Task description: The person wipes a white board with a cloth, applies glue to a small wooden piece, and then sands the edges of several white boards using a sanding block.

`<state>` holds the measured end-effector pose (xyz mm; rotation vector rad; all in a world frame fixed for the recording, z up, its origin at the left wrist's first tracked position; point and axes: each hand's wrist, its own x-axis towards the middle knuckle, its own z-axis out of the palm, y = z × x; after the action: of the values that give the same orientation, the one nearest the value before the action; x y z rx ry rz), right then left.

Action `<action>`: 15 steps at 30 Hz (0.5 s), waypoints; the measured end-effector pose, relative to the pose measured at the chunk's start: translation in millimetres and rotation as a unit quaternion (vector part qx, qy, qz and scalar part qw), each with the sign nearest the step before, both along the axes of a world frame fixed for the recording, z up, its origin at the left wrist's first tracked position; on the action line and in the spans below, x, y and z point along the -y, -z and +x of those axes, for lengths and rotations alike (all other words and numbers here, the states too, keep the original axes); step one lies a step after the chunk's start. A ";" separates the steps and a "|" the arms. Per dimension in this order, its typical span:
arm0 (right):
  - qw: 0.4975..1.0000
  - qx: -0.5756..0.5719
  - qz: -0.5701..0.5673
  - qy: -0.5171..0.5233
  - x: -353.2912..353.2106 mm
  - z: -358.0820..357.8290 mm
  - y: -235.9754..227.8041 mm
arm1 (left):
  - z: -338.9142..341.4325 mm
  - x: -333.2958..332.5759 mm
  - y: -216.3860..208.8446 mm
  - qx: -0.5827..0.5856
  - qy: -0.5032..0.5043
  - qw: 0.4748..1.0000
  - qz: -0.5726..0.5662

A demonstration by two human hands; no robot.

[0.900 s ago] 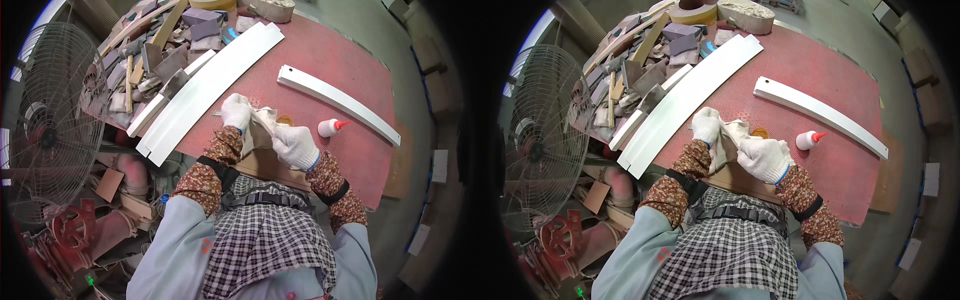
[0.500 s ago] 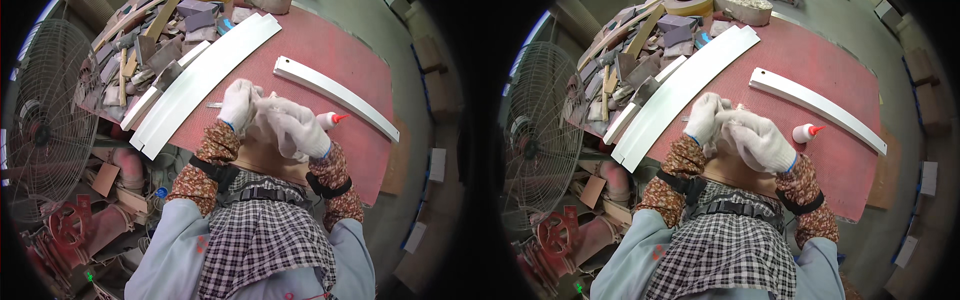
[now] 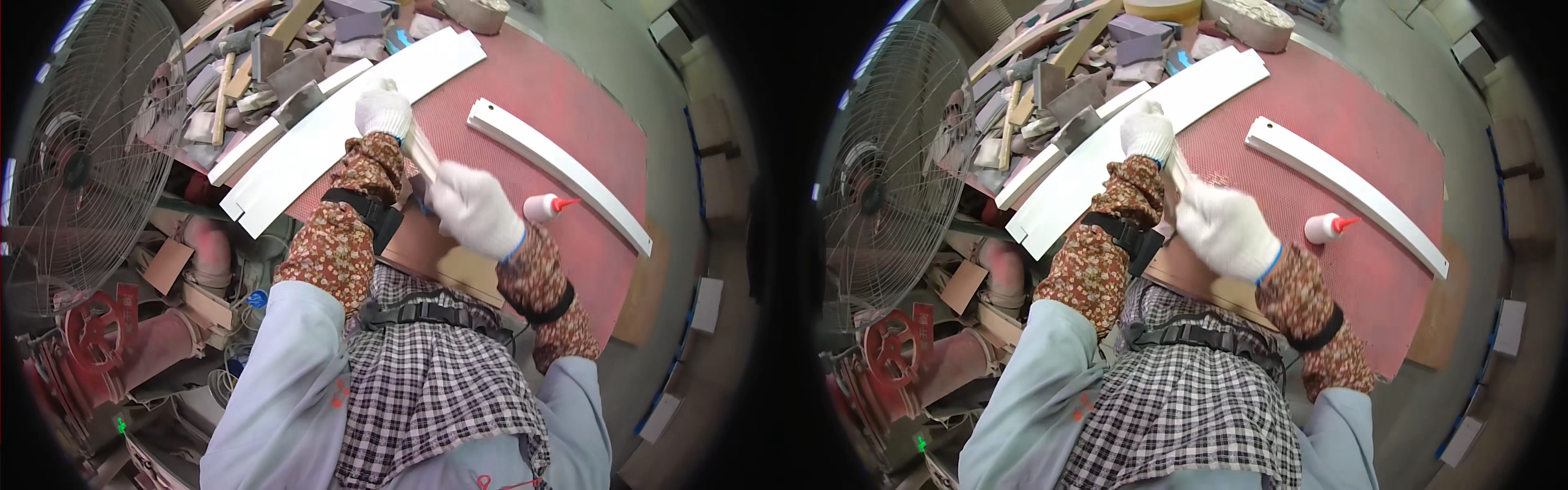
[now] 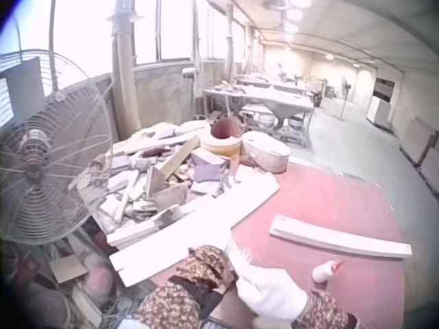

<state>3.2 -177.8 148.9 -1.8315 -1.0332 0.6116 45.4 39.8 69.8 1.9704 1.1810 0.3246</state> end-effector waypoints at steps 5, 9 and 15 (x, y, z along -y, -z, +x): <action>0.988 0.123 0.074 -0.052 20.8 -33.0 1.8 | -13.9 -40.8 34.3 0.100 -0.106 0.985 0.090; 0.996 0.066 0.035 -0.053 26.5 -52.1 -23.9 | -21.6 -59.9 23.1 0.150 -0.173 0.968 0.104; 0.975 0.165 0.058 -0.138 59.9 -63.1 -45.8 | -33.0 -119.3 18.3 0.208 -0.208 0.943 0.158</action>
<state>-59.8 -237.7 194.7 -1.7336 -1.5321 0.4024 12.4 159.1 51.5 1.7654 1.3078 1.1532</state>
